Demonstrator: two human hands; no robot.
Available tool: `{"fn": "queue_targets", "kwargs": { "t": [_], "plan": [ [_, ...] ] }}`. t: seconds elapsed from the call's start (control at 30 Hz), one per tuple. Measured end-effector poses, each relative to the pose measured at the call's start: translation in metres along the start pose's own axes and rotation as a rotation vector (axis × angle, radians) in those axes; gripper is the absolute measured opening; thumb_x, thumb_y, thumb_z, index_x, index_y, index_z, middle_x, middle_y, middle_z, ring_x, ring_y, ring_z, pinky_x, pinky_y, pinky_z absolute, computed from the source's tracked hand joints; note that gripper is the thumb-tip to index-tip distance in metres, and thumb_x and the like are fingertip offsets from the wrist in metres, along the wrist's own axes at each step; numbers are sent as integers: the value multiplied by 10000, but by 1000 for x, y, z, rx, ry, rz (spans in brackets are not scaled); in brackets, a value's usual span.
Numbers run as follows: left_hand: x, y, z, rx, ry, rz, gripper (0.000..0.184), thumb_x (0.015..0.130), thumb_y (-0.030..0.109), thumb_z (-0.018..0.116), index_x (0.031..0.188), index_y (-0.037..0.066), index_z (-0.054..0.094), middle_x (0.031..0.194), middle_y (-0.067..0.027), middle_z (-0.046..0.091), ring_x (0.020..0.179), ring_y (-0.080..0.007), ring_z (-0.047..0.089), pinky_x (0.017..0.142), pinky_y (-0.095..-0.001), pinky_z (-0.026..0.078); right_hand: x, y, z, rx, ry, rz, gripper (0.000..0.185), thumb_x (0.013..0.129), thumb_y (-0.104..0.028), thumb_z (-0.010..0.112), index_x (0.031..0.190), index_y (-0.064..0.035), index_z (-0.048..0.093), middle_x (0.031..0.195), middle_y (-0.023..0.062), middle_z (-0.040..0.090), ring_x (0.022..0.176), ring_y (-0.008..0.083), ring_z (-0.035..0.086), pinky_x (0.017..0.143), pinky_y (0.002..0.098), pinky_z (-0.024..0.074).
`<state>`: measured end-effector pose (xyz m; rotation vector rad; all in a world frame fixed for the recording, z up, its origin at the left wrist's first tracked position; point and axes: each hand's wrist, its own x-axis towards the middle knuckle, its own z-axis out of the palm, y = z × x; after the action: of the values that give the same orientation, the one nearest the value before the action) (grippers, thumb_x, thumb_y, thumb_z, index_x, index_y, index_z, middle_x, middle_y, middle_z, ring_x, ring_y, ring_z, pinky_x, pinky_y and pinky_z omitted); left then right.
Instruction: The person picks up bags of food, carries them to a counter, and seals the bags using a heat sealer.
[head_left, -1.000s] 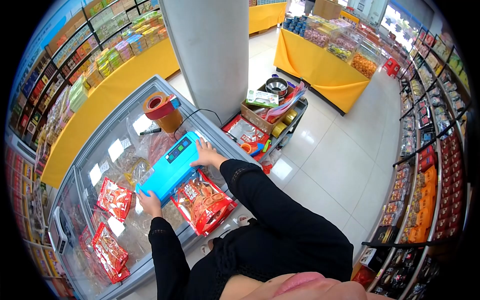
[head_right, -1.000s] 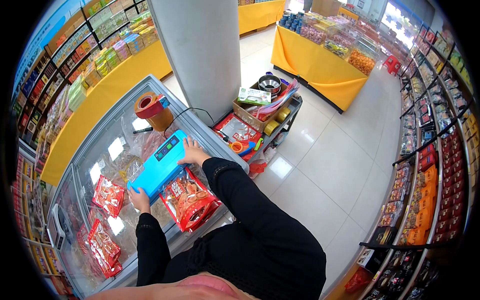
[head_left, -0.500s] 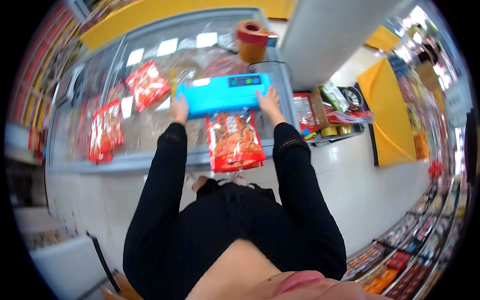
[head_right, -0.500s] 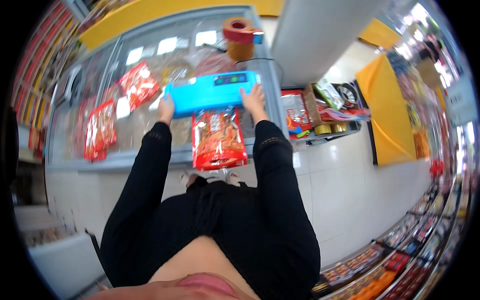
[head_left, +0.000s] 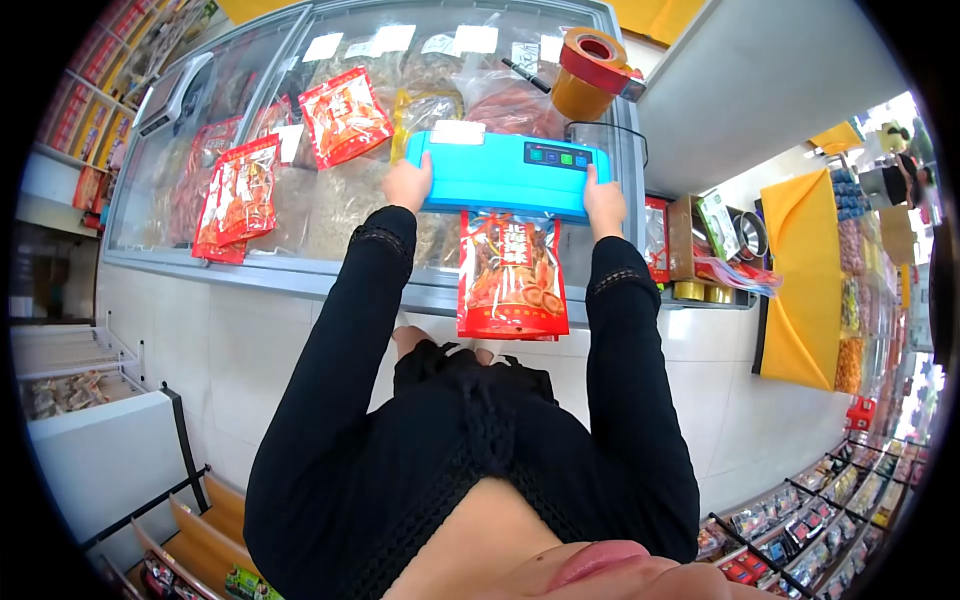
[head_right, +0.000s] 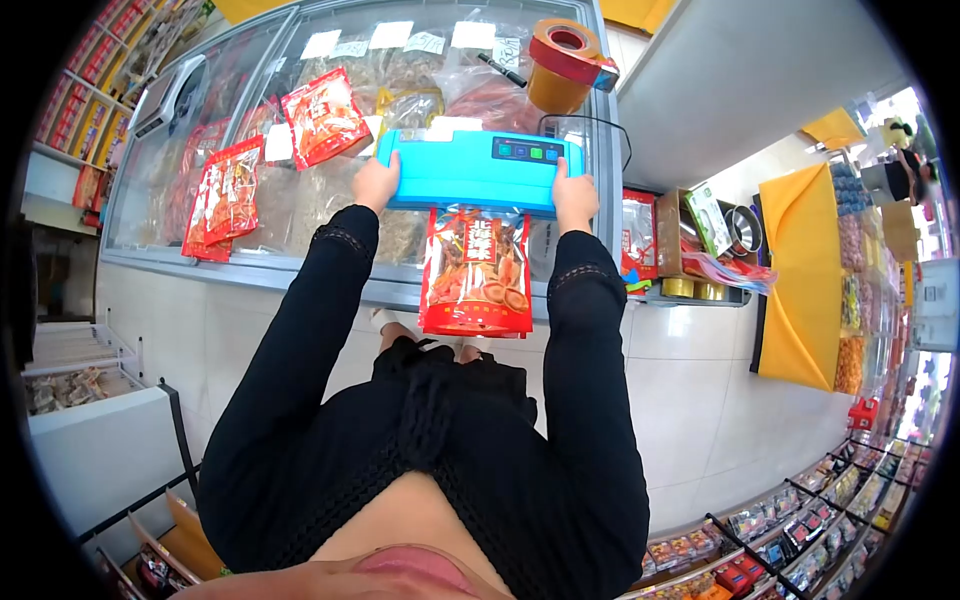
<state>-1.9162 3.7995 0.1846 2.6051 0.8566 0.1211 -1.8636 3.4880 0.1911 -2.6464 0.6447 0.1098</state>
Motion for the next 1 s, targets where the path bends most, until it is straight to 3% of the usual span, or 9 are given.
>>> {"fn": "queue_targets", "kwargs": {
  "t": [0.33,0.63,0.73,0.87,0.93,1.0],
  "plan": [
    [-1,-5,3,-86,-53,-131,680,727,616,383,966,-3,531,885,-234,581,857,-365,560,756,-412,425,-6,-1,-4,-89,45,1,754,776,-634,259,1004,47,489,889,218,588,866,344,572,734,402,440],
    [3,-4,-1,-67,-118,-186,713,709,643,383,935,-12,548,897,-242,576,875,-367,553,762,-409,421,0,-2,0,-69,68,132,768,754,-645,287,960,50,539,872,211,596,860,331,576,723,406,444],
    [3,-6,-7,-125,-196,-112,725,714,641,376,913,-33,555,898,-249,573,874,-373,551,757,-414,422,2,2,0,-78,25,101,777,750,-648,289,975,53,537,878,214,595,855,336,576,730,405,443],
    [6,-14,1,-156,-119,-79,756,727,635,360,934,-66,551,927,-266,559,902,-383,536,782,-413,410,3,9,-2,-28,7,2,778,751,-649,282,943,51,562,921,236,576,934,344,541,789,407,416],
    [21,-26,8,-205,-261,-11,789,739,634,342,981,-93,533,960,-285,540,957,-383,510,830,-397,383,23,18,6,-2,-2,-26,786,756,-647,274,944,57,568,946,250,565,970,353,520,821,407,398],
    [29,-28,-1,-226,-313,-16,832,733,650,339,1028,-111,501,1001,-301,517,1009,-376,483,860,-370,358,54,37,15,203,-199,-90,811,762,-646,259,973,77,559,1008,272,530,1026,374,473,874,401,354]
  ]
}}
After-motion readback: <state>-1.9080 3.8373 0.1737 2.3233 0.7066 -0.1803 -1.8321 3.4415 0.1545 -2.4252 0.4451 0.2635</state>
